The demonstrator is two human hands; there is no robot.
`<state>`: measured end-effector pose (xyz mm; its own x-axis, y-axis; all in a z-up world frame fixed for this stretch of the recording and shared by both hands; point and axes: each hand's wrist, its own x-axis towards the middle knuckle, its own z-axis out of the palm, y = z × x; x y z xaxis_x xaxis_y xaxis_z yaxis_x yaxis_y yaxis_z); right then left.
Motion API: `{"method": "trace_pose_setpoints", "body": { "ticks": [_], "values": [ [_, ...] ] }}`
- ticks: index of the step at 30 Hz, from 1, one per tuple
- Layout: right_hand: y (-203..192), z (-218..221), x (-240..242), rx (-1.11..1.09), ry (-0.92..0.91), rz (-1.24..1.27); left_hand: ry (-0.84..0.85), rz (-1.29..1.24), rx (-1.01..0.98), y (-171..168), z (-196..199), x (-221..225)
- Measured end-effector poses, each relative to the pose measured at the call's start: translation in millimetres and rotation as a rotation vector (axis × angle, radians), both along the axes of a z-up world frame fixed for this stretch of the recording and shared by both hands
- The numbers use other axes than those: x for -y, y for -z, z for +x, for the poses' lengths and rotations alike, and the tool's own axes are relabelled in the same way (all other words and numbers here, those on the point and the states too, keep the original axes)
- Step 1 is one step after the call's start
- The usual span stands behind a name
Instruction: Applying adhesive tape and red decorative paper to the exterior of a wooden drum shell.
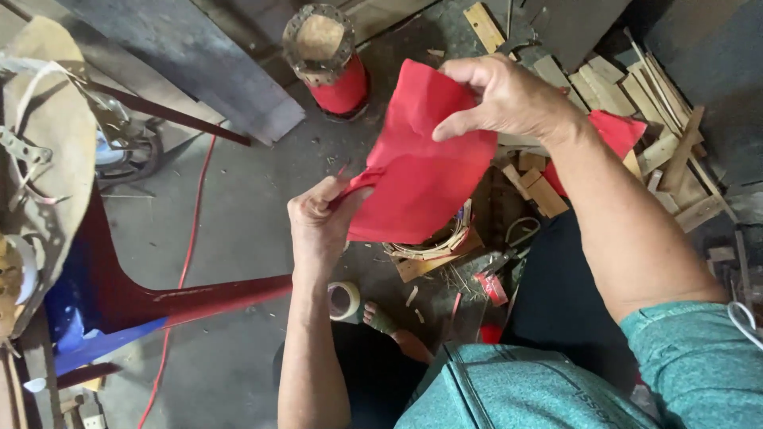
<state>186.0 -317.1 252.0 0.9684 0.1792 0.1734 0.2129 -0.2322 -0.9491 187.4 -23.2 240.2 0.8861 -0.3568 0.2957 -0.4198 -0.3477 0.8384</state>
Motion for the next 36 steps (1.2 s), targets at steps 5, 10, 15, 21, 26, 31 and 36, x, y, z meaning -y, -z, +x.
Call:
{"method": "trace_pose_setpoints", "body": {
  "ticks": [5,10,15,21,26,31,36],
  "values": [
    [24,6,-2,0.219,0.06,0.127,-0.008,0.017,0.096,-7,-2,-7],
    [18,2,-12,0.336,0.119,0.104,-0.075,0.041,0.217,-9,-5,-19],
    [7,1,-29,0.721,0.246,-0.312,-0.198,0.104,0.436,-7,-1,-23],
    [41,14,-7,0.831,0.373,-0.082,-0.263,0.058,-0.089,1,9,-56],
    [20,-2,-9,0.729,0.387,-0.165,-0.233,-0.194,-0.122,13,14,-76],
    [28,2,2,0.467,0.24,-0.089,-0.401,0.092,0.422,12,10,-66],
    [50,11,23,0.48,0.239,0.243,-0.482,0.143,0.97,31,-2,-43]
  ]
}}
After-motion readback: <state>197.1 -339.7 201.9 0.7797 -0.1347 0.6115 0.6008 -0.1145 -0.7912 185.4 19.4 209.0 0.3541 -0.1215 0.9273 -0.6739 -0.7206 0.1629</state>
